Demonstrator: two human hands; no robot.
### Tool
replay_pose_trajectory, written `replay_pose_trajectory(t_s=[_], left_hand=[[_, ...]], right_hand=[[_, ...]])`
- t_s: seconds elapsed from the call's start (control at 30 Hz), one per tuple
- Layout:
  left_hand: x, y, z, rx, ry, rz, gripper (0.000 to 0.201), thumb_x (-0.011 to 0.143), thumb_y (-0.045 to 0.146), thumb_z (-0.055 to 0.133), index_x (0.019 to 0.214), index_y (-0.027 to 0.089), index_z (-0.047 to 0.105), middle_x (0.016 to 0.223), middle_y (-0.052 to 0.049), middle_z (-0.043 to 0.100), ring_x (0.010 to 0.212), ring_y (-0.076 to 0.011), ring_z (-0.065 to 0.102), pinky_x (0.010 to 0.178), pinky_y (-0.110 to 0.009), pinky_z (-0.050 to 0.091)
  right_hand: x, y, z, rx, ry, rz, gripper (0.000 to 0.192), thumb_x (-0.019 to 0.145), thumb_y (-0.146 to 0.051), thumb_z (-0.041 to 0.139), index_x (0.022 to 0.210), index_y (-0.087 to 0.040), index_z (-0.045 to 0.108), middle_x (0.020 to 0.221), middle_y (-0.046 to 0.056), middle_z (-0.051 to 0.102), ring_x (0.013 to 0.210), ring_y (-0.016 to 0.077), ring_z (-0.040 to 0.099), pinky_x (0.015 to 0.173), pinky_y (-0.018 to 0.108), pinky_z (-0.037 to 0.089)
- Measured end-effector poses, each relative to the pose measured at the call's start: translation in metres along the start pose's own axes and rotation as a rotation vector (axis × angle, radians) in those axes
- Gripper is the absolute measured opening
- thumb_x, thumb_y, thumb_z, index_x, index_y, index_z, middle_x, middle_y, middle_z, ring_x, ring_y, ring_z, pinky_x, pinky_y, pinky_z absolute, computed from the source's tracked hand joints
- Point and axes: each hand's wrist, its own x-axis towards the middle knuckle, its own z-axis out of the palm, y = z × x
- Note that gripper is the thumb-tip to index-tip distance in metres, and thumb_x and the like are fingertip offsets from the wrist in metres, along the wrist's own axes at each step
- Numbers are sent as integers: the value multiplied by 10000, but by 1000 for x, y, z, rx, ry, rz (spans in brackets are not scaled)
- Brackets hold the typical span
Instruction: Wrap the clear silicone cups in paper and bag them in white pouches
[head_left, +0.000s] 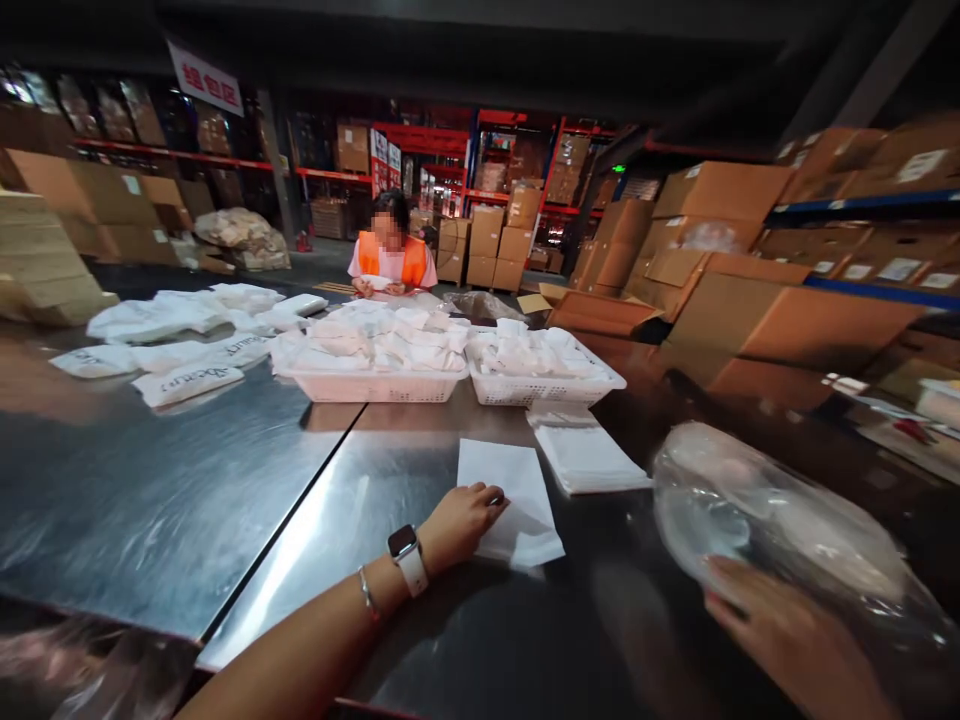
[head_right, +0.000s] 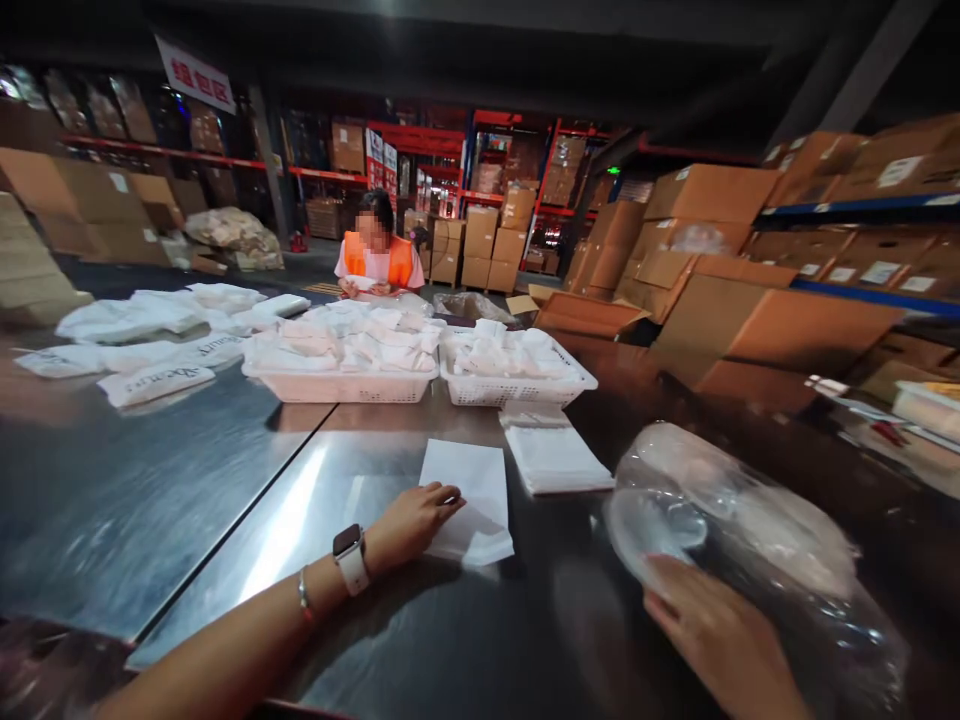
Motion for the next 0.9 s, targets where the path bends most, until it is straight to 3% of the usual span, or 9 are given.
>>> replay_pose_trajectory(t_s=[0.1, 0.2, 0.3, 0.4, 0.5, 0.6, 0.7, 0.77, 0.9], left_hand=[[0, -2, -2, 19, -8, -17, 380, 936, 98, 444, 1304, 150, 524, 1196, -84, 594, 985, -214, 565, 806, -309, 513], [2, -3, -5, 19, -22, -16, 296, 951, 130, 455, 1212, 160, 590, 1158, -82, 605, 972, -209, 566, 801, -300, 512], [3, -2, -8, 14, -28, -19, 268, 972, 128, 403, 1093, 125, 642, 1106, -85, 611, 967, -209, 560, 828, -300, 495], [3, -1, -10, 17, -19, -35, 275, 958, 103, 397, 1097, 107, 635, 1107, -84, 607, 963, -214, 557, 840, -307, 492], [3, 0, -12, -6, -10, -35, 289, 927, 79, 424, 1138, 132, 613, 1158, -82, 596, 977, -210, 557, 840, -302, 503], [2, 1, -12, -51, -14, -42, 350, 914, 41, 391, 1174, 158, 595, 1214, -81, 581, 1008, -202, 550, 856, -302, 508], [1, 2, -12, -52, -4, -19, 336, 910, 56, 411, 1174, 157, 593, 1273, -75, 555, 1020, -205, 544, 852, -301, 515], [1, 2, -12, -42, 10, 13, 304, 907, 79, 445, 1166, 142, 592, 1296, -70, 540, 1010, -203, 545, 838, -294, 523], [0, 3, -16, -25, 51, 56, 281, 910, 80, 464, 1160, 134, 580, 1275, -48, 545, 987, -181, 544, 811, -268, 525]], right_hand=[[5, -28, 0, 213, -257, -332, 404, 773, -163, 485, 1081, -265, 726, 1200, 43, 657, 1155, 258, 592, 1020, 416, 483], [8, -37, 11, 231, -365, -303, 532, 715, -140, 512, 1211, -253, 666, 1316, 50, 569, 1254, 292, 491, 1036, 459, 462], [11, -42, 30, 196, -195, -296, 659, 683, -127, 510, 1332, -220, 573, 1322, 70, 564, 1172, 300, 568, 952, 426, 541], [18, -57, 39, 217, 67, -380, 559, 736, -61, 441, 1230, -220, 651, 1158, 53, 677, 1004, 237, 672, 825, 312, 603], [28, -89, 31, 301, 275, -459, 541, 854, -74, 401, 1353, -229, 538, 1226, 57, 643, 1090, 215, 634, 913, 327, 561], [37, -136, 20, 514, 257, -669, 569, 897, -84, 367, 1440, -246, 411, 1288, 28, 606, 1194, 172, 565, 1026, 315, 476], [53, -174, 19, 646, 189, -843, 434, 921, -124, 398, 1330, -190, 528, 1208, 47, 659, 1170, 146, 582, 1019, 258, 468], [65, -183, 25, 639, 184, -824, 391, 920, -130, 386, 1254, -162, 586, 1180, 67, 673, 1158, 143, 591, 1006, 246, 476], [85, -176, 48, 504, 246, -688, 424, 876, -100, 386, 1213, -205, 621, 1143, 46, 691, 1074, 151, 643, 948, 246, 529]])
